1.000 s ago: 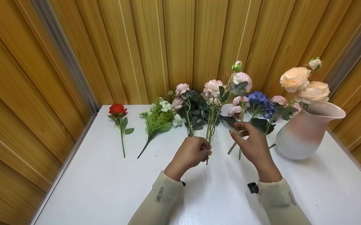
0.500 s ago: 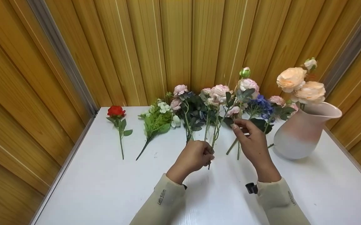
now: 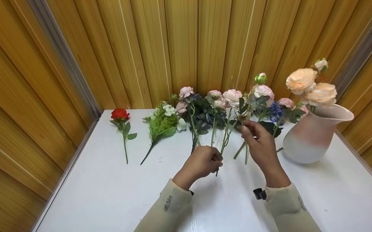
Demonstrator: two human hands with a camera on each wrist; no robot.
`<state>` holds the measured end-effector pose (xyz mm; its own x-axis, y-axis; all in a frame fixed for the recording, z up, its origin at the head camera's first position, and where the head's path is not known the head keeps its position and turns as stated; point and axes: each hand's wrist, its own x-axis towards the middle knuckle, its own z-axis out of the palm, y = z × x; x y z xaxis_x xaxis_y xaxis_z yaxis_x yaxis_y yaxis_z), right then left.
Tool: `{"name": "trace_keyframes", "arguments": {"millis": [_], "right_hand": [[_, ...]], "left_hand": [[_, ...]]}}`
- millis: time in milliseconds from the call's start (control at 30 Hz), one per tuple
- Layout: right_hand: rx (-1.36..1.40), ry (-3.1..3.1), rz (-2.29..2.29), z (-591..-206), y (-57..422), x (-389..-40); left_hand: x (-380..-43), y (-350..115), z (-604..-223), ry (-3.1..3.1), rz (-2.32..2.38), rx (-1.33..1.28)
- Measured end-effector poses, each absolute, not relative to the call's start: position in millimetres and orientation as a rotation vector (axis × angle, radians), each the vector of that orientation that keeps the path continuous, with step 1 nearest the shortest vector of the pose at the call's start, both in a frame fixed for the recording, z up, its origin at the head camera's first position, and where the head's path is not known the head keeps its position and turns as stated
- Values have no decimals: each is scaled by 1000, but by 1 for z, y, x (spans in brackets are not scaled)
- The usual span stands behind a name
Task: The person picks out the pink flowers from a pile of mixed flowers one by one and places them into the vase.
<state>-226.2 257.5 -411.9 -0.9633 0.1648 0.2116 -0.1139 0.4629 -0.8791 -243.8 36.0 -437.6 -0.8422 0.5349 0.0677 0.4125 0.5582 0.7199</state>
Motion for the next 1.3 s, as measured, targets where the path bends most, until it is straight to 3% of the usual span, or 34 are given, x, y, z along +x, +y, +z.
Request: {"name": "trace_keyframes", "arguments": {"millis": [1300], "right_hand": [[-80,-2218,1835,-410,257,-226]], "left_hand": [[-241,40,-442,2698,1009,909]]}}
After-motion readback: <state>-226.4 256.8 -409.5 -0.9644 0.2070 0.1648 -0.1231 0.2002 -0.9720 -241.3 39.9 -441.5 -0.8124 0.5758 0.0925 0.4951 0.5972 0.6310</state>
